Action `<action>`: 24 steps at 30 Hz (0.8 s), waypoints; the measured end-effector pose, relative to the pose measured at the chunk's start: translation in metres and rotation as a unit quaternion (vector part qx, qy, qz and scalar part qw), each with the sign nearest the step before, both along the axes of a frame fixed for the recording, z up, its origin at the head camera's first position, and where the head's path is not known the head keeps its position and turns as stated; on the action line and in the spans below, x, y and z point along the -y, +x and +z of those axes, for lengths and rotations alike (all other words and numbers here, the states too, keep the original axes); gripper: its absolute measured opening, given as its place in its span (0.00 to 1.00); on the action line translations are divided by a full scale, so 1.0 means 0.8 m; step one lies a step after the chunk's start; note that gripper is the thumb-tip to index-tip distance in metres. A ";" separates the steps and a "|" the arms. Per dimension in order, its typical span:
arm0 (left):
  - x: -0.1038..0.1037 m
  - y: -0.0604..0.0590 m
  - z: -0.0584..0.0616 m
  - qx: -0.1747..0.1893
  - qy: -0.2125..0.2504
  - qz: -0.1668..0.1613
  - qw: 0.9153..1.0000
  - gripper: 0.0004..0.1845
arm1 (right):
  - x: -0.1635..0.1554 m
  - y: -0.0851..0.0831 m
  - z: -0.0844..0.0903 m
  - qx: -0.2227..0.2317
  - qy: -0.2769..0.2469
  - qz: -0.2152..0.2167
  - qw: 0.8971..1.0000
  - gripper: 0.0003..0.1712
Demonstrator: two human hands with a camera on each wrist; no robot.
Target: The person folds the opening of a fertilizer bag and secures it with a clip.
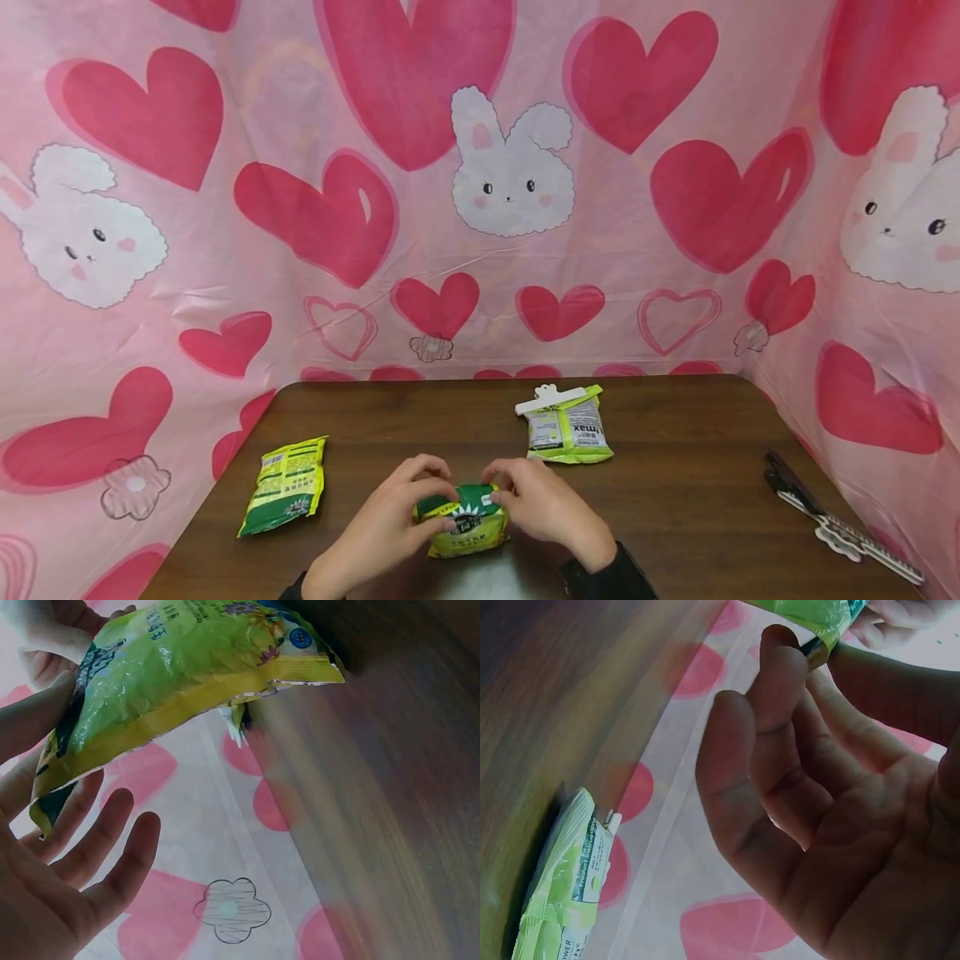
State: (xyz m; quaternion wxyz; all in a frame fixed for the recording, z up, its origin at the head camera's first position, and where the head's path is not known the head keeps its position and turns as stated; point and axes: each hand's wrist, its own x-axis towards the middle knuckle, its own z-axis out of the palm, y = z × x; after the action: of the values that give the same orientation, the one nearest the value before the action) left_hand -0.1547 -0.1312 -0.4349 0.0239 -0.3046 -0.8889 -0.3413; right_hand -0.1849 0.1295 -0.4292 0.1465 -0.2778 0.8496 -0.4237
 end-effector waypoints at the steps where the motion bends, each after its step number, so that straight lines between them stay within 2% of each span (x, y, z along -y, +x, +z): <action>1: 0.000 0.000 0.000 -0.003 -0.004 0.001 1.000 0.10 | 0.000 0.000 -0.001 0.000 0.003 0.004 1.000 0.11; 5: 0.001 -0.001 -0.002 -0.008 -0.012 0.000 1.000 0.09 | -0.001 -0.001 -0.002 -0.007 0.007 0.021 1.000 0.11; 11: 0.001 -0.001 -0.004 -0.018 -0.016 0.004 1.000 0.07 | -0.003 0.002 -0.001 -0.062 0.036 0.034 0.997 0.11; 13: 0.001 -0.002 -0.005 -0.023 -0.018 0.010 1.000 0.06 | -0.003 0.003 0.001 -0.067 0.045 0.041 0.996 0.12; 20: 0.000 -0.003 -0.010 -0.059 -0.022 0.031 0.998 0.04 | -0.003 0.001 0.001 -0.028 0.029 0.066 0.997 0.15; 24: -0.001 -0.003 -0.009 -0.053 -0.018 0.037 0.998 0.03 | -0.003 0.000 0.000 -0.009 0.028 0.063 0.998 0.14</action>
State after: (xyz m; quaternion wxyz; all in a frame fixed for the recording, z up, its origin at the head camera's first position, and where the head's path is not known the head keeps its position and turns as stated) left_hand -0.1572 -0.1308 -0.4419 0.0781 -0.2898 -0.9029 -0.3078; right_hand -0.1848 0.1322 -0.4293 0.1730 -0.3302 0.8433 -0.3872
